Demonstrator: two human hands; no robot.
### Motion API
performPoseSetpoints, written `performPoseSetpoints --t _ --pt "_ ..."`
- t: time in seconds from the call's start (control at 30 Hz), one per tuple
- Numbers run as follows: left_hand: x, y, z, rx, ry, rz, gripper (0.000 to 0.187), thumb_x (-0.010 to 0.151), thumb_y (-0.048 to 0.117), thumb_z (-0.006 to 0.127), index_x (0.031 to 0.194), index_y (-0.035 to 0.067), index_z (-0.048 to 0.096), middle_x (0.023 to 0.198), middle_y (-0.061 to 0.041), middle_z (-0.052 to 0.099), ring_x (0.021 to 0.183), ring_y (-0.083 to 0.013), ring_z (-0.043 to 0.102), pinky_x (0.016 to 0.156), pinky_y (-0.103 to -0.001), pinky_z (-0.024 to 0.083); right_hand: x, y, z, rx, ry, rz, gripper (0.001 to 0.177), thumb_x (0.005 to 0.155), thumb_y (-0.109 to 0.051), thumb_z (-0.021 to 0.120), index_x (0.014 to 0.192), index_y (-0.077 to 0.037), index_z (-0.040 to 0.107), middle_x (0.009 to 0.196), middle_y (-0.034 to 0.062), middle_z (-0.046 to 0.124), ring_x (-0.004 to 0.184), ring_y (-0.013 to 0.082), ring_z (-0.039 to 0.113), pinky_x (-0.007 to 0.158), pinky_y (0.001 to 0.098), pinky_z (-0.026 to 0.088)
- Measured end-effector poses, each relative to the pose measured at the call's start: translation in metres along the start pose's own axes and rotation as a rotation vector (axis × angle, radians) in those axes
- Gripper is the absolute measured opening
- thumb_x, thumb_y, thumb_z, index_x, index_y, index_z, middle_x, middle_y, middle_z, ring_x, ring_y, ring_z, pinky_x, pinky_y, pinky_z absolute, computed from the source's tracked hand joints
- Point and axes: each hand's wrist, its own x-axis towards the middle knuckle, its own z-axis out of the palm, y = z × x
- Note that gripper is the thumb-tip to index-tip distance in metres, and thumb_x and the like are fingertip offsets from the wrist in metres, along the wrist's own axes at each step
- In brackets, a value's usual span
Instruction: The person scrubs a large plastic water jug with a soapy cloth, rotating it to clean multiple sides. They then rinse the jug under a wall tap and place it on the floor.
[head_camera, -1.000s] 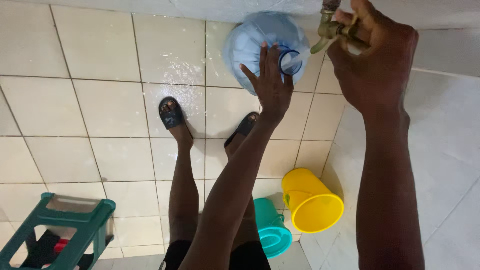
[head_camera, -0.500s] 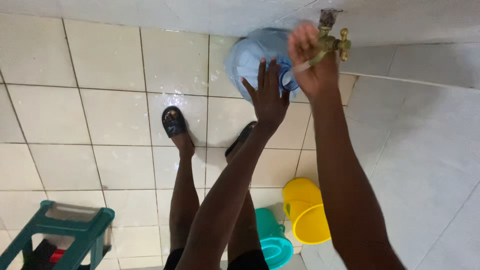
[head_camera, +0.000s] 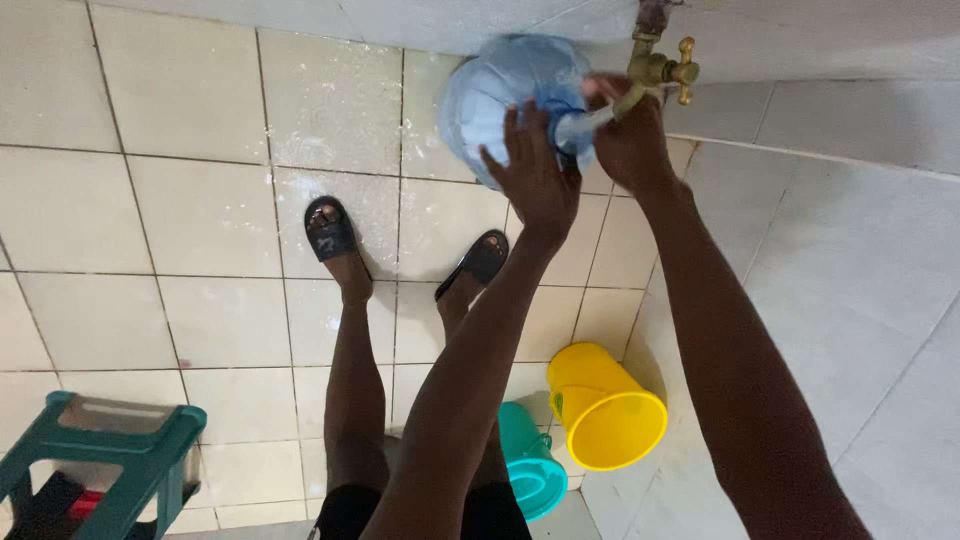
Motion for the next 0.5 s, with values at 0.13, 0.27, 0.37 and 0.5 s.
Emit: performPoseSetpoints --t 0.13,0.27,0.37,0.5 --pt "0.011 -0.011 -0.008 0.000 -0.008 0.095 0.063 0.095 0.031 0.062 0.150 0.009 0.043 0.159 -0.007 0.040 0.159 -0.0287 0.025 0.123 -0.081 0.001 -0.050 0.000 0.003 0.400 -0.001 0.537 0.035 0.113 -0.030 0.053 0.126 0.001 0.066 0.110 0.0085 0.071 0.101 0.0136 0.068 0.093 0.0300 0.061" --pt "0.008 -0.014 -0.009 0.082 -0.286 0.102 0.066 0.092 0.035 0.059 0.153 0.015 0.043 0.163 -0.003 0.038 0.159 -0.0279 0.022 0.117 -0.080 -0.002 -0.094 -0.026 0.014 0.473 0.053 0.367 0.058 0.110 -0.038 0.061 0.149 0.004 0.053 0.125 0.0177 0.066 0.111 0.0182 0.063 0.097 0.0345 0.057" --pt "0.001 -0.013 -0.002 0.082 -0.137 0.033 0.061 0.101 0.037 0.050 0.156 0.015 0.040 0.169 0.000 0.035 0.164 -0.0261 0.020 0.122 -0.079 -0.006 -0.089 -0.043 0.027 0.333 0.027 0.377 0.066 0.106 -0.038 0.062 0.155 0.002 0.043 0.128 0.0155 0.065 0.111 0.0157 0.065 0.091 0.0320 0.057" --pt "-0.012 -0.005 0.010 -0.085 0.103 -0.018 0.062 0.109 0.045 0.028 0.162 0.013 0.035 0.173 -0.001 0.031 0.167 -0.0262 0.018 0.127 -0.076 -0.009 -0.071 -0.056 0.025 0.188 -0.029 0.539 0.056 0.104 -0.031 0.067 0.153 -0.008 0.054 0.109 0.0123 0.074 0.092 0.0141 0.065 0.083 0.0292 0.055"
